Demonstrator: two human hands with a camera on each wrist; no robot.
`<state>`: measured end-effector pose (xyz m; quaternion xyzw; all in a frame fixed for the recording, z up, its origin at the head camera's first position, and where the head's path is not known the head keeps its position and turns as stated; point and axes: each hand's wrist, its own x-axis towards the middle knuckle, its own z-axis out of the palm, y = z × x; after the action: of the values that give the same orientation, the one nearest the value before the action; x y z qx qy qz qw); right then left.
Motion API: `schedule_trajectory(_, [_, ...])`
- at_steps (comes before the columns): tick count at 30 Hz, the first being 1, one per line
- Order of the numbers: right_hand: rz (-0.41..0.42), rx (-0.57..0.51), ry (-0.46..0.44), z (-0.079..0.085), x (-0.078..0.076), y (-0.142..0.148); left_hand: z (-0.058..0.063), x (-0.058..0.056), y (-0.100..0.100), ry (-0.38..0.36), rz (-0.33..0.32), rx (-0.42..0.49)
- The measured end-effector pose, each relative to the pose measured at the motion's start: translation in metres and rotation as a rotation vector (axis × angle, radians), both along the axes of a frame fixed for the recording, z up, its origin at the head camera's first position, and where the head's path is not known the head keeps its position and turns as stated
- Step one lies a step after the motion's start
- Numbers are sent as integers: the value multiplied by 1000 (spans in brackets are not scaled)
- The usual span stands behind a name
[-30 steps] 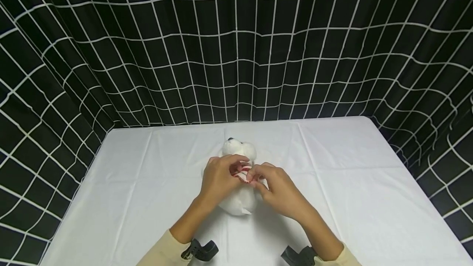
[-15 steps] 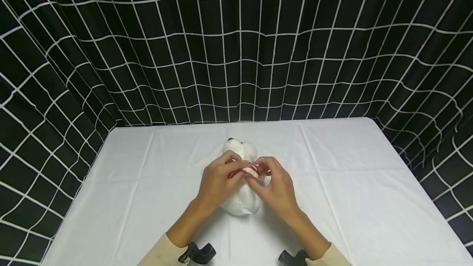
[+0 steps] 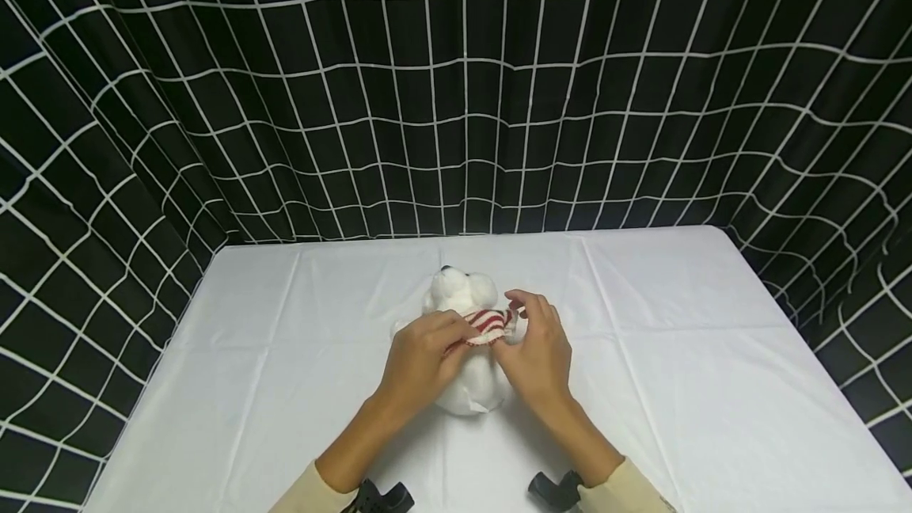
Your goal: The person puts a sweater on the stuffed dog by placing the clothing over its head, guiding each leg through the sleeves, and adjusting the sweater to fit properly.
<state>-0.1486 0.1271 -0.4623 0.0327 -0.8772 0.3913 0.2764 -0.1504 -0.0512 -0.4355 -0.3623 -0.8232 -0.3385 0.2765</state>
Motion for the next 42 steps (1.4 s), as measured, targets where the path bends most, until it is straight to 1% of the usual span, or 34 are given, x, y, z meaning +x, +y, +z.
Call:
schedule_trajectory(3, [-12,9,-61,-3,-3,5,-2,1,-2,-10,-41,-16])
schedule_trajectory(7, [6,6,-121,-4,-5,10,-6,2,-5,-18,-85,-16])
schedule_trajectory(10, [31,-13,-140,-3,-6,13,-9,2,-8,-19,-109,0])
schedule_trajectory(12, [56,-30,-132,-2,-6,15,-12,2,-9,-26,-113,1])
schedule_trajectory(16, [127,-74,-116,1,-8,18,-15,-2,-6,-78,-59,-53])
schedule_trajectory(18, [158,-97,-124,3,-9,19,-17,-6,-3,-91,-17,-93])
schedule_trajectory(20, [182,-113,-143,4,-9,20,-19,-10,0,-93,18,-110])
schedule_trajectory(24, [224,-139,-175,4,-8,24,-26,-17,6,-100,59,-99])
schedule_trajectory(27, [246,-149,-193,4,-7,25,-30,-18,9,-117,71,-77])
schedule_trajectory(29, [252,-144,-199,4,-6,26,-31,-19,12,-124,75,-66])
schedule_trajectory(32, [244,-131,-213,6,-6,26,-31,-20,16,-110,88,-77])
schedule_trajectory(36, [215,-125,-232,11,-3,24,-29,-21,21,-58,118,-123])
schedule_trajectory(40, [195,-131,-233,17,2,22,-26,-21,25,-19,145,-130])
schedule_trajectory(42, [182,-134,-231,17,3,21,-25,-22,27,-3,144,-137])
